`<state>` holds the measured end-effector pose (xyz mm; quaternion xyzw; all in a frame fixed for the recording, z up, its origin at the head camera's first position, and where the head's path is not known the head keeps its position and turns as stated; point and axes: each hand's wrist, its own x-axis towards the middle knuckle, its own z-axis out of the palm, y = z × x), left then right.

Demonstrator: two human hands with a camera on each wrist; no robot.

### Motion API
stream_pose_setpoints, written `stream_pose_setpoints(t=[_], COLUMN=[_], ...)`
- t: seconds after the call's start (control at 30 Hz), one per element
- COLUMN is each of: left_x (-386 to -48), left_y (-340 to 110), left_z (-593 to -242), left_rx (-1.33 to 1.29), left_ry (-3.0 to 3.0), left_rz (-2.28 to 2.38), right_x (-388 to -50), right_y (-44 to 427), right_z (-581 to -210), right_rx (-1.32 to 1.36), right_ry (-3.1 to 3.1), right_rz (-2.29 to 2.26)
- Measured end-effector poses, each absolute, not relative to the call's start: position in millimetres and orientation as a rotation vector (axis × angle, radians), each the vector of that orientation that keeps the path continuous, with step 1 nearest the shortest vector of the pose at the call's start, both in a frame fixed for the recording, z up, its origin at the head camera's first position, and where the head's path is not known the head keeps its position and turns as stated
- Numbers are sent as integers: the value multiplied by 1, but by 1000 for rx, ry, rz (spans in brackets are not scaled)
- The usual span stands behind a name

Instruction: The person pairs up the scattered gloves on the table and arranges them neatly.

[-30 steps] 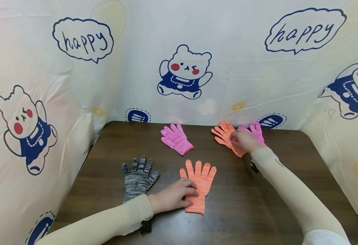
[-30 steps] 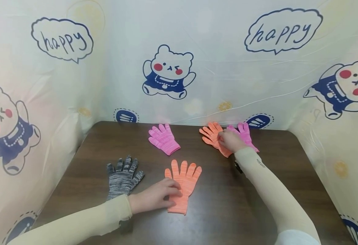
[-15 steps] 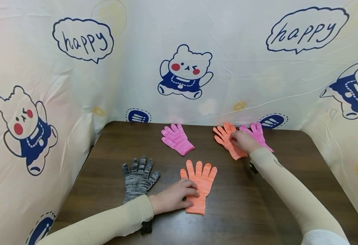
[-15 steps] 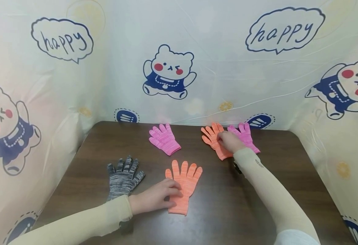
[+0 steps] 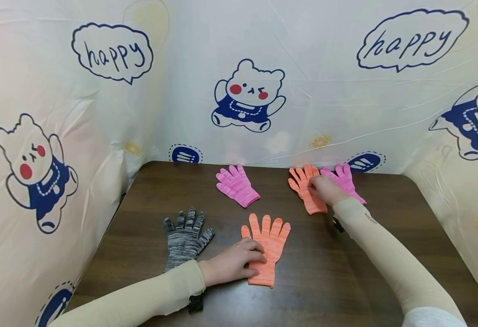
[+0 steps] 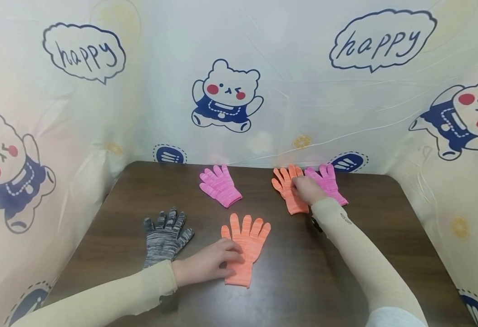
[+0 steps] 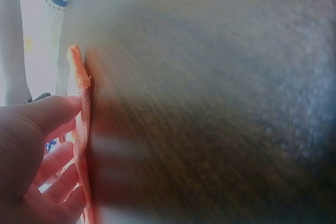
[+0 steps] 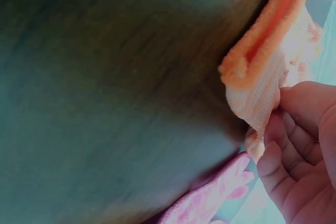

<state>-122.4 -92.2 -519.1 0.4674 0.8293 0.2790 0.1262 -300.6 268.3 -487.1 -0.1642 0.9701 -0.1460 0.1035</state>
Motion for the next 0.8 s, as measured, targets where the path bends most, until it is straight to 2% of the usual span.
stream_pose_setpoints(t=[0.07,0.13,0.5,0.8], left_x=[-124,-121,-117,-123], left_y=[-93,-92,-91,-93], left_z=[-525,-510,-493,-516], left_rx=[1397,1376,1375,1423], left_ry=[2417,2413,2420,2422], left_rz=[825,779,757,791], right_x=[-299,-296,-274,-242], right_y=[268,268,270,267], right_z=[-486,-484,-471,-461], right_rx=[-480,-483,-434,-440], right_ry=[2860,2873,2937,3001], right_rz=[-423,-418,-506,-609])
